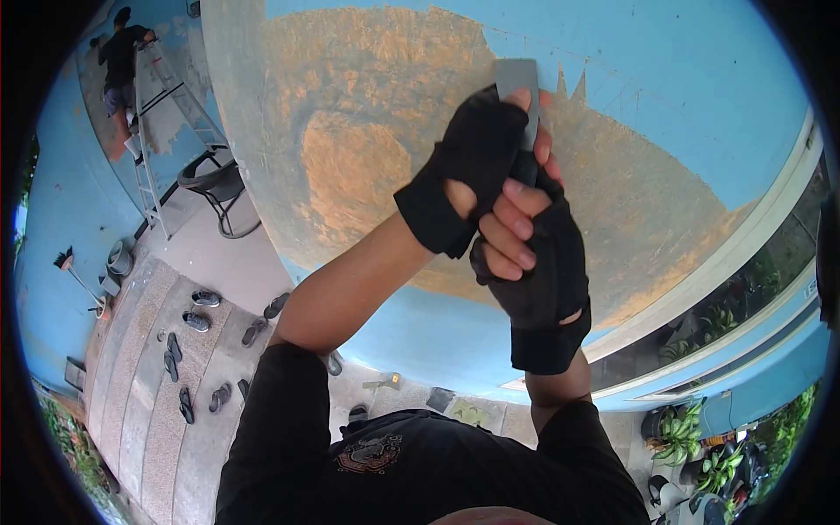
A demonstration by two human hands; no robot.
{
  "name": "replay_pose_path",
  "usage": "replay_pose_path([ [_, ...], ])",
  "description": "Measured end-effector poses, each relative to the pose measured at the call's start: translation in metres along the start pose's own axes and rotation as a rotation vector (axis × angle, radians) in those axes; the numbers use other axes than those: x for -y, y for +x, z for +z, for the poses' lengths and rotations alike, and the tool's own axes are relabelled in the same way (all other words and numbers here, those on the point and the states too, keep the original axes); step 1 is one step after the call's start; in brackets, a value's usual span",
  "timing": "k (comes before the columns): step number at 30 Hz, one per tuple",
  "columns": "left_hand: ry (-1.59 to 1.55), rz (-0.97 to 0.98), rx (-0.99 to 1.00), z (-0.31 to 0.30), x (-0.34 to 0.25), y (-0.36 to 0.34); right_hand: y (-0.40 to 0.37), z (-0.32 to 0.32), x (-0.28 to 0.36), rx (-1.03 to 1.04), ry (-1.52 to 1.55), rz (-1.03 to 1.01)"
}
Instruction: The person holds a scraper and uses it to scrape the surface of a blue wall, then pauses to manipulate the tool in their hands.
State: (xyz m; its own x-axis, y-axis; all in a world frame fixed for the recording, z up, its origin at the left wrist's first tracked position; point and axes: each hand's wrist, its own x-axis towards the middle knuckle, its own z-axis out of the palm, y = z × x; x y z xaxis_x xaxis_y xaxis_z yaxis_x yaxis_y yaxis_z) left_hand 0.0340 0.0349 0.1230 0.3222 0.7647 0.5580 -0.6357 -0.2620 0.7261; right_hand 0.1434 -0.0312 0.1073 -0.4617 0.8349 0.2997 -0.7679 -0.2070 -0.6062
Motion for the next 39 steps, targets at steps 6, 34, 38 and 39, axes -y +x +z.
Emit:
replay_pose_path([
  [6,-0.003,-0.016,0.010,-0.001,-0.005,0.003,0.000,0.005,-0.003,0.019,-0.026,-0.019],
  [34,-0.045,-0.013,0.066,-0.002,0.003,-0.004,-0.007,0.003,-0.009,0.008,0.005,-0.076],
  [38,-0.093,-0.006,0.070,-0.004,-0.004,0.008,0.004,0.010,0.000,0.045,0.047,-0.065],
  [39,-0.092,-0.004,0.071,-0.005,-0.003,0.010,0.005,0.008,0.001,0.047,0.046,-0.065],
])
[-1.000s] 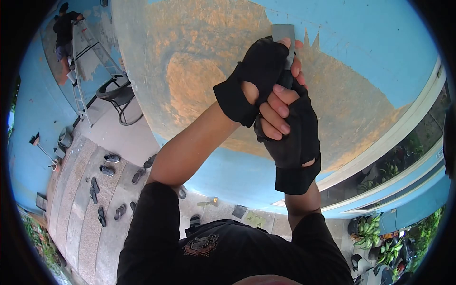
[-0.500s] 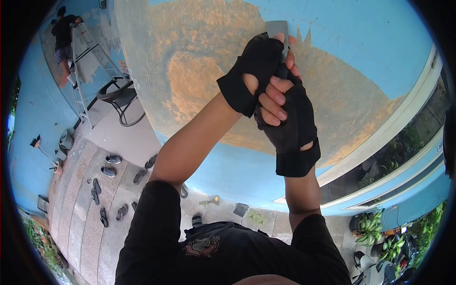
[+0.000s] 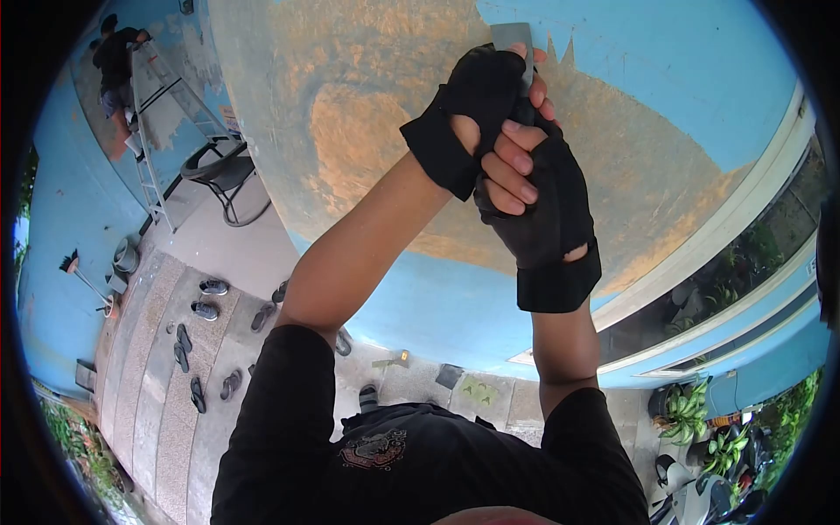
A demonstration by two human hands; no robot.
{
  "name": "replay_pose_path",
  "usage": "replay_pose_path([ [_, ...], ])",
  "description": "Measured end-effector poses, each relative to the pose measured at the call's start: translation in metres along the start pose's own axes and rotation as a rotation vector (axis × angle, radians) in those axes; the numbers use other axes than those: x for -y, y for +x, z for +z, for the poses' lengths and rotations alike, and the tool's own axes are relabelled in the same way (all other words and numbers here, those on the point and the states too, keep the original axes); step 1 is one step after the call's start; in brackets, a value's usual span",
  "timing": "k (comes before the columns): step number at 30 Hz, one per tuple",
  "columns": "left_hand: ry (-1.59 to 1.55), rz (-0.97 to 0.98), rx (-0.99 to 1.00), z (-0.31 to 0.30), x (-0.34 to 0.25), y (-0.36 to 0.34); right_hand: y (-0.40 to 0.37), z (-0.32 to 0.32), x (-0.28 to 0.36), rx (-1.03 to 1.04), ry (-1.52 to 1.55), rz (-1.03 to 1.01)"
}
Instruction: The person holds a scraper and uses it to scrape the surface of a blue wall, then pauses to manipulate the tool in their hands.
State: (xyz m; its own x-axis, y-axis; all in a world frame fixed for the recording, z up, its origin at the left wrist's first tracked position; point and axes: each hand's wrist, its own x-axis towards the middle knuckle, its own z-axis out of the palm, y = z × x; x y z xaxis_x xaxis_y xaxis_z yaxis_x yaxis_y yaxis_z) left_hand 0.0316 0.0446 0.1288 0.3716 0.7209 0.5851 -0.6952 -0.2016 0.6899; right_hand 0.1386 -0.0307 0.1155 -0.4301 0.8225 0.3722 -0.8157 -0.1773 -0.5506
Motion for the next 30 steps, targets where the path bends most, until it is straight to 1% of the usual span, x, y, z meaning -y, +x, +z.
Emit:
replay_pose_path([
  [2,0.054,-0.011,-0.028,0.000,0.009,-0.008,-0.009,-0.008,-0.001,0.021,-0.022,0.026],
  [5,0.079,0.029,0.007,0.002,0.014,-0.007,-0.015,-0.011,0.002,0.023,-0.035,0.034],
  [7,0.065,0.067,-0.002,0.002,0.004,0.003,0.001,-0.005,0.005,0.059,-0.024,0.028],
  [9,0.041,0.101,-0.014,0.003,0.004,0.002,0.001,-0.008,0.007,0.085,-0.016,0.024],
  [11,0.074,0.044,0.037,0.000,0.003,0.000,0.001,-0.014,0.008,0.098,0.020,0.075],
  [12,0.077,0.056,0.043,0.002,0.002,0.002,0.002,-0.012,0.011,0.109,0.011,0.075],
  [14,0.048,0.046,0.055,0.002,0.000,0.001,0.003,-0.008,0.010,0.041,0.019,0.092],
  [15,0.052,0.049,0.051,0.002,-0.001,0.000,0.003,-0.003,0.010,0.045,0.021,0.097],
  [17,0.027,-0.006,-0.012,0.003,0.000,-0.002,0.002,0.008,0.011,-0.151,0.046,0.091],
  [18,0.026,-0.008,-0.010,0.004,0.000,-0.001,0.004,0.004,0.012,-0.153,0.046,0.088],
  [20,0.029,0.031,-0.002,0.007,0.003,-0.002,0.005,-0.012,0.016,0.061,0.122,0.139],
  [21,0.026,0.025,0.003,0.008,0.005,-0.002,0.003,-0.017,0.015,0.056,0.123,0.133],
  [23,0.134,0.030,-0.031,0.010,0.007,0.000,-0.002,-0.023,0.014,0.074,0.077,0.079],
  [24,0.132,0.034,-0.014,0.009,0.005,0.005,0.001,-0.019,0.016,0.077,0.066,0.065],
  [26,0.136,0.090,0.003,0.006,0.005,0.008,0.004,-0.012,0.019,-0.009,0.110,0.118],
  [27,0.128,0.085,0.005,0.007,0.004,0.007,0.005,-0.012,0.018,-0.018,0.108,0.114],
  [29,0.058,0.075,0.014,0.010,-0.002,0.005,0.009,-0.010,0.015,0.055,0.152,0.094],
  [30,0.056,0.069,0.015,0.008,0.001,0.000,0.005,-0.013,0.010,0.050,0.154,0.090],
])
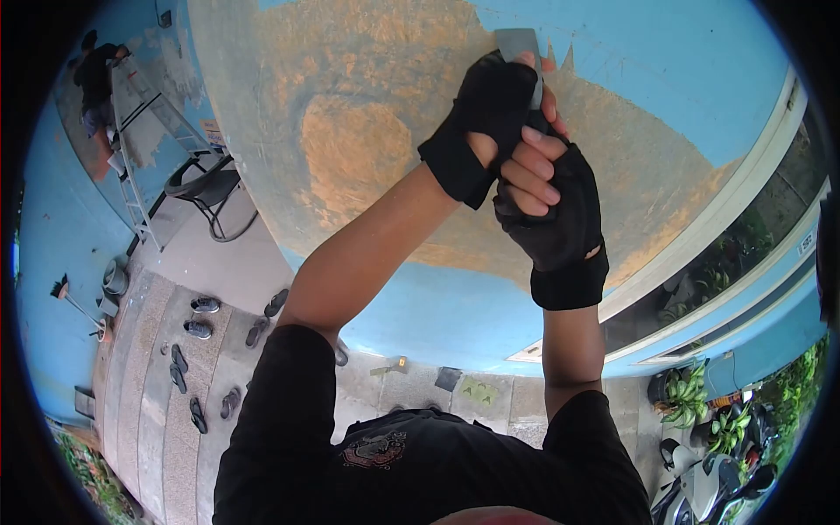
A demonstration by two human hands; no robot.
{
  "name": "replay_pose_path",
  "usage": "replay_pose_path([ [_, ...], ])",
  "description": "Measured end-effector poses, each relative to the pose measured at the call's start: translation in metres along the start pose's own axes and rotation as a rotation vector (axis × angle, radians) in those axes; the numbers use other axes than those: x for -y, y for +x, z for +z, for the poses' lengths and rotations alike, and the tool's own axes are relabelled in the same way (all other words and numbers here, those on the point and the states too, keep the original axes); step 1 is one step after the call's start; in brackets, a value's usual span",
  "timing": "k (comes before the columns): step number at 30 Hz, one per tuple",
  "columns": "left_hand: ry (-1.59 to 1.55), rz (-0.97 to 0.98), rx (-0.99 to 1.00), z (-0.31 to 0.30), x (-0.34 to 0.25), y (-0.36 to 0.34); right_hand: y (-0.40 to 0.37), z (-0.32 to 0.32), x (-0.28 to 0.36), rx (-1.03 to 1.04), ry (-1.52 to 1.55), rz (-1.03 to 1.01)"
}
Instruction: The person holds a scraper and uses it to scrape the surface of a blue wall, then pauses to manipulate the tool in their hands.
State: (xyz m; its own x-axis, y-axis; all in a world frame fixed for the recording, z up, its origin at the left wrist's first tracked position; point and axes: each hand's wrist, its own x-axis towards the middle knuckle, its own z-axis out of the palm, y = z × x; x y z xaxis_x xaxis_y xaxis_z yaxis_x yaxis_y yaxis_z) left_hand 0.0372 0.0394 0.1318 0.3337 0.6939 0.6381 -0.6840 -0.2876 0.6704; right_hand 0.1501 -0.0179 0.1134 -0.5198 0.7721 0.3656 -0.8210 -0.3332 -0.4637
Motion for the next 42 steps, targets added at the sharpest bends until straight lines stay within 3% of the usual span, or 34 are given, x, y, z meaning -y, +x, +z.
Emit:
replay_pose_path([
  [2,0.072,-0.074,-0.030,-0.005,0.006,-0.005,-0.008,-0.008,-0.006,-0.048,-0.051,-0.020],
  [10,0.017,-0.023,0.029,-0.005,0.001,0.004,-0.003,0.001,-0.008,-0.074,-0.134,-0.072],
  [19,0.038,-0.045,-0.008,-0.004,0.011,0.001,-0.008,-0.003,-0.001,-0.129,-0.072,0.002],
  [21,-0.093,-0.024,0.030,-0.002,0.007,0.004,-0.003,0.002,-0.001,-0.085,-0.104,-0.048],
  [26,0.069,-0.035,-0.030,0.002,0.005,0.002,-0.004,0.001,0.006,-0.101,-0.115,0.025],
  [28,-0.071,0.038,0.035,0.000,0.003,0.003,0.000,0.012,0.001,-0.102,-0.135,-0.033],
  [38,-0.105,0.003,0.016,-0.004,0.009,-0.002,-0.008,0.015,-0.006,-0.125,-0.172,-0.064],
  [42,-0.080,-0.002,0.022,-0.003,0.005,0.002,-0.002,0.013,-0.001,-0.030,-0.180,-0.034],
])
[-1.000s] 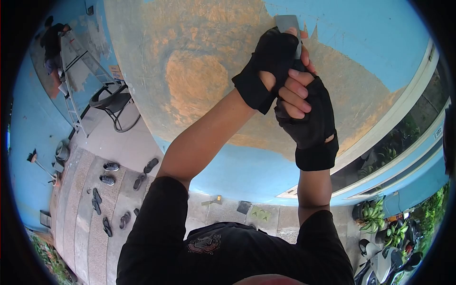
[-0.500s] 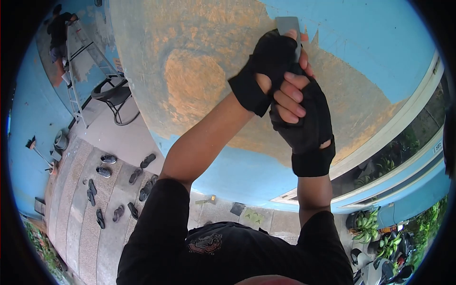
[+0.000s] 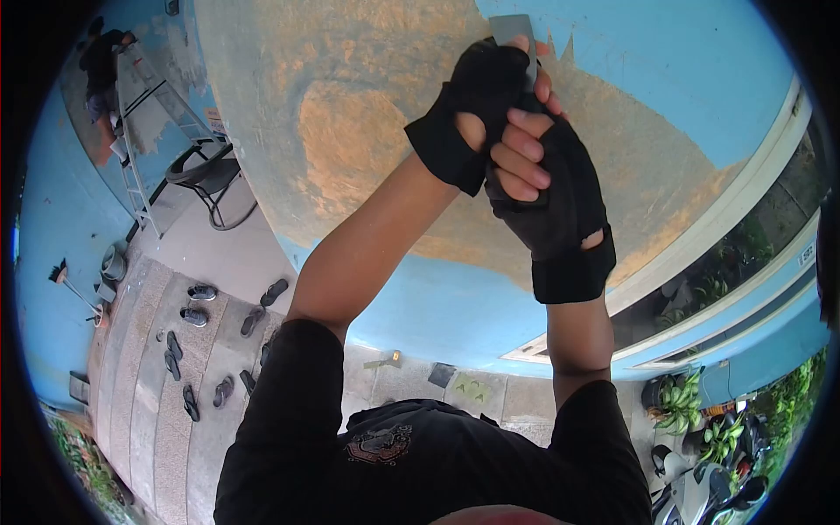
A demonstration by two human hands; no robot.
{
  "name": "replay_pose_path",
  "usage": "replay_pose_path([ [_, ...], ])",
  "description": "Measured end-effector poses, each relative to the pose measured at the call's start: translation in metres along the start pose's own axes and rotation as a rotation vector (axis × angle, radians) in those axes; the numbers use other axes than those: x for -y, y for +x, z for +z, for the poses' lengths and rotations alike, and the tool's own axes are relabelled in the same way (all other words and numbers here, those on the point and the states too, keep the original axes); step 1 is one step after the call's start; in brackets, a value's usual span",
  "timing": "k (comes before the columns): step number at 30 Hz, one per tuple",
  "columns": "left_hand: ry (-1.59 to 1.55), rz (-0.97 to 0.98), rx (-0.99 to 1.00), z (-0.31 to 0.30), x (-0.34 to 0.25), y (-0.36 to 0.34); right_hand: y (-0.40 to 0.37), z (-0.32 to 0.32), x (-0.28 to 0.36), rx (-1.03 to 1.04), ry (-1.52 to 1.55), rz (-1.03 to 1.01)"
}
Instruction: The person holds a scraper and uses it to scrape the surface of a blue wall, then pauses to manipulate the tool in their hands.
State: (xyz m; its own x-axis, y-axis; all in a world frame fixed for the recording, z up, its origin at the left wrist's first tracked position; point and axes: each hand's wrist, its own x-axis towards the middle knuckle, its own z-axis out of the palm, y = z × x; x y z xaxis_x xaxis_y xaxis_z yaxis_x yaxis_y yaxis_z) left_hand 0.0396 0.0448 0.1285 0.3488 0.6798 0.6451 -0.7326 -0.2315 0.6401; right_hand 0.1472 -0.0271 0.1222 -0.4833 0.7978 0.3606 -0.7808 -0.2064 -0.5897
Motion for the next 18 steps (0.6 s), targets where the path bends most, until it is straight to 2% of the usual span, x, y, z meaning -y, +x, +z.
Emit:
replay_pose_path([
  [2,-0.056,0.045,-0.026,-0.002,0.001,0.005,0.003,0.002,0.001,0.010,0.026,0.004],
  [4,-0.013,0.000,-0.034,-0.006,0.008,-0.002,-0.005,-0.002,-0.005,-0.089,-0.003,0.002],
  [7,0.122,0.001,0.008,-0.010,-0.002,0.006,0.005,0.000,-0.005,-0.032,-0.055,-0.050],
  [11,-0.022,0.065,0.053,-0.016,-0.007,0.012,0.015,0.011,-0.006,-0.041,-0.036,-0.055],
  [12,-0.020,0.018,-0.010,-0.010,-0.004,0.002,0.010,0.008,-0.010,-0.042,-0.032,-0.052],
  [15,0.088,0.012,0.014,-0.011,-0.004,0.000,0.001,0.003,-0.015,-0.031,-0.048,-0.059],
  [17,0.007,0.021,-0.002,-0.009,-0.007,0.001,0.005,0.011,-0.011,-0.042,0.026,-0.040],
  [18,-0.009,-0.037,-0.004,-0.012,-0.009,0.001,0.004,0.008,-0.012,-0.049,0.029,-0.040],
])
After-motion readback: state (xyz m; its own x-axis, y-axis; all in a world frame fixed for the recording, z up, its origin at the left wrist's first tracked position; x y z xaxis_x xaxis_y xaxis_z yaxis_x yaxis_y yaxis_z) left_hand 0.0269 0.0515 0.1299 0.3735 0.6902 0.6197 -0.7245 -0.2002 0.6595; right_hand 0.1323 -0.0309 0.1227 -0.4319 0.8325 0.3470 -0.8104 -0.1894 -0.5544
